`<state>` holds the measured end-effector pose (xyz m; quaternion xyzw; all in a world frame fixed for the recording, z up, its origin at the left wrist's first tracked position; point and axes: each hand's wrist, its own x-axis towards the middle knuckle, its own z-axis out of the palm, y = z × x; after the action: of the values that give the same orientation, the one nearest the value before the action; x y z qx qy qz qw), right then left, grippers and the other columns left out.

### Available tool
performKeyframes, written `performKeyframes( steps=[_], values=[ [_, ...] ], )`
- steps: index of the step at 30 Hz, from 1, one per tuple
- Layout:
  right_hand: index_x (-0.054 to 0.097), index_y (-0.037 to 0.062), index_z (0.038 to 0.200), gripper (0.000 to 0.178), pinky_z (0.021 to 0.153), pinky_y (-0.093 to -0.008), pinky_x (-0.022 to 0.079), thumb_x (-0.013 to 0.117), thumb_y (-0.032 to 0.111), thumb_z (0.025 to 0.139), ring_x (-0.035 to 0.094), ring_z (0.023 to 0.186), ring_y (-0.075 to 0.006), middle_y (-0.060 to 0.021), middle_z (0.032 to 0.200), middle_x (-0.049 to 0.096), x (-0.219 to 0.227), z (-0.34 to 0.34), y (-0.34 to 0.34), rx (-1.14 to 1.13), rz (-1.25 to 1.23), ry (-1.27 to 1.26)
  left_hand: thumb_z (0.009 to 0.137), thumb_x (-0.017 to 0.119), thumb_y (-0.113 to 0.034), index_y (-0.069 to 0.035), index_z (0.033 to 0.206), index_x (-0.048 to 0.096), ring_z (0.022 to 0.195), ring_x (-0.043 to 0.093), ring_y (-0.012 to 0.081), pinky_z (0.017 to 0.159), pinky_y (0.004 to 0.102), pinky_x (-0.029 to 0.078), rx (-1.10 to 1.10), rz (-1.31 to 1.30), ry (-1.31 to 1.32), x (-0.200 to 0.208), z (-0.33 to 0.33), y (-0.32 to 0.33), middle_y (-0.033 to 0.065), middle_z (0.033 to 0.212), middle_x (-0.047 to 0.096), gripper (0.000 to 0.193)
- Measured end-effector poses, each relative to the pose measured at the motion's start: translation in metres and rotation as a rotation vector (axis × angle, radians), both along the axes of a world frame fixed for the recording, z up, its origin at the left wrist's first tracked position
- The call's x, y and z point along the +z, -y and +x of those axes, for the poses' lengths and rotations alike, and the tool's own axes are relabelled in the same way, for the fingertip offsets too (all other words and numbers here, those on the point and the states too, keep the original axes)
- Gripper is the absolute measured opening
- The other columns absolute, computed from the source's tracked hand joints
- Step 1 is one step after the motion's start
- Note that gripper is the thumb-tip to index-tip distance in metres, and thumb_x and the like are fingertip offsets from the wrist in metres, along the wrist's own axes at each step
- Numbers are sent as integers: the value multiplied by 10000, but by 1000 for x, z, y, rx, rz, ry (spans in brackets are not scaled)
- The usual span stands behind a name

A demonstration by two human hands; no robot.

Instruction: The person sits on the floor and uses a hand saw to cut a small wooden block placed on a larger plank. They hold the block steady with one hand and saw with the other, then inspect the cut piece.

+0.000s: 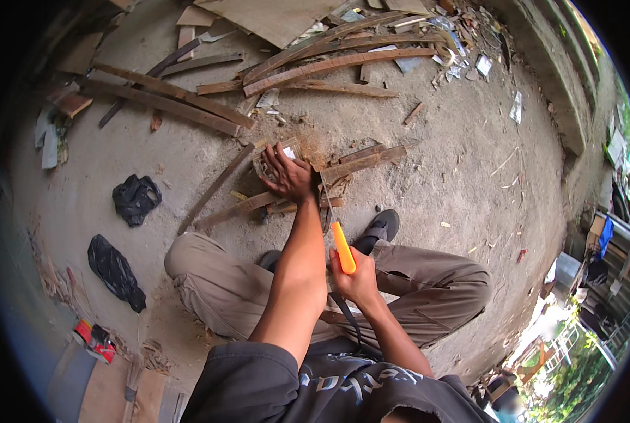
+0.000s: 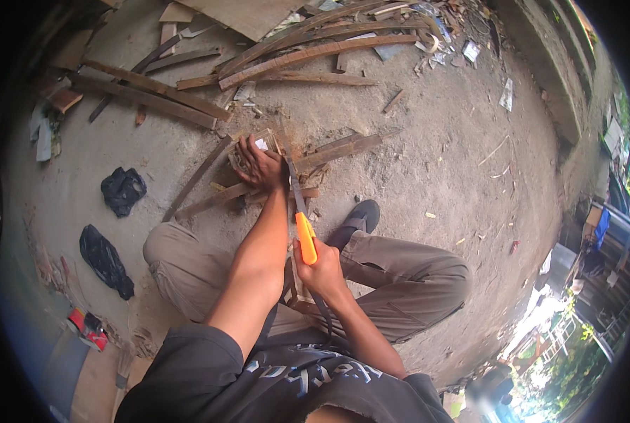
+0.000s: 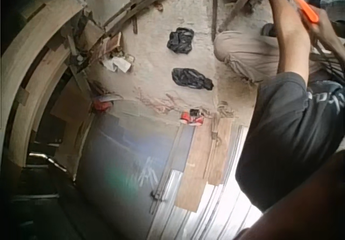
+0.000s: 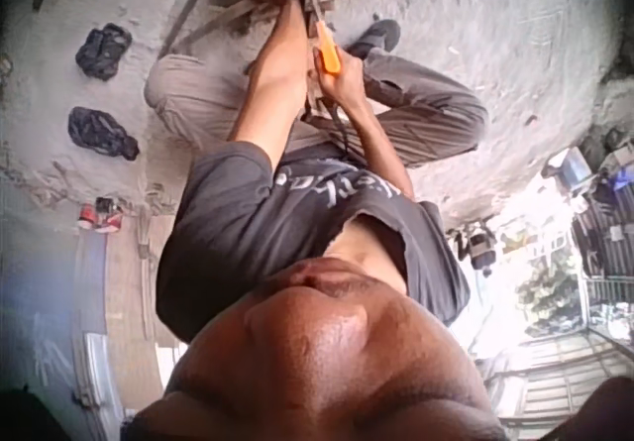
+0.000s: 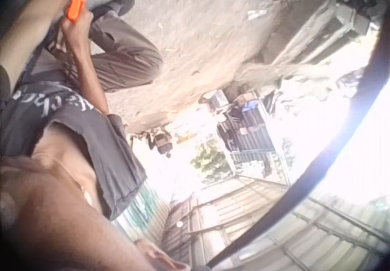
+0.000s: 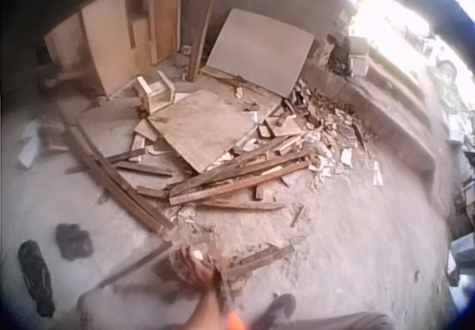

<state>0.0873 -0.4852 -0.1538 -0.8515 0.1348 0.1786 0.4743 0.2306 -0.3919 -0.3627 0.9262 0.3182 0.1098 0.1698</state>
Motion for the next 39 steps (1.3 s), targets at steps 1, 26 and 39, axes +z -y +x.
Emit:
performKeyframes(
  steps=[1, 26, 39],
  values=[
    [600, -38, 794, 234, 519, -427, 474, 670, 158, 902, 638, 576, -411, -226, 598, 588, 1, 3, 3, 0, 20, -7, 878, 493, -138, -202, 1386, 441, 1442, 355, 219, 1139, 623, 203, 2, 1, 4, 0, 1, -2, 37, 1510, 420, 514],
    [623, -37, 814, 205, 500, -319, 395, 659, 135, 919, 446, 516, -125, -85, 567, 522, -2, 18, 35, -77, 155, -93, 949, 469, -284, -191, 1454, 426, 1486, 202, 390, 1154, 684, 80, -180, 74, -126, -30, 9, -9, 184, 1573, 284, 515],
    [653, -44, 855, 122, 508, -308, 432, 666, 71, 896, 526, 514, -129, -122, 595, 586, 70, -41, 50, -73, 34, -138, 946, 509, -233, -176, 1333, 536, 1436, 336, 332, 1159, 605, 218, -87, -55, -6, -8, 11, -11, 117, 1465, 464, 393]
  ],
)
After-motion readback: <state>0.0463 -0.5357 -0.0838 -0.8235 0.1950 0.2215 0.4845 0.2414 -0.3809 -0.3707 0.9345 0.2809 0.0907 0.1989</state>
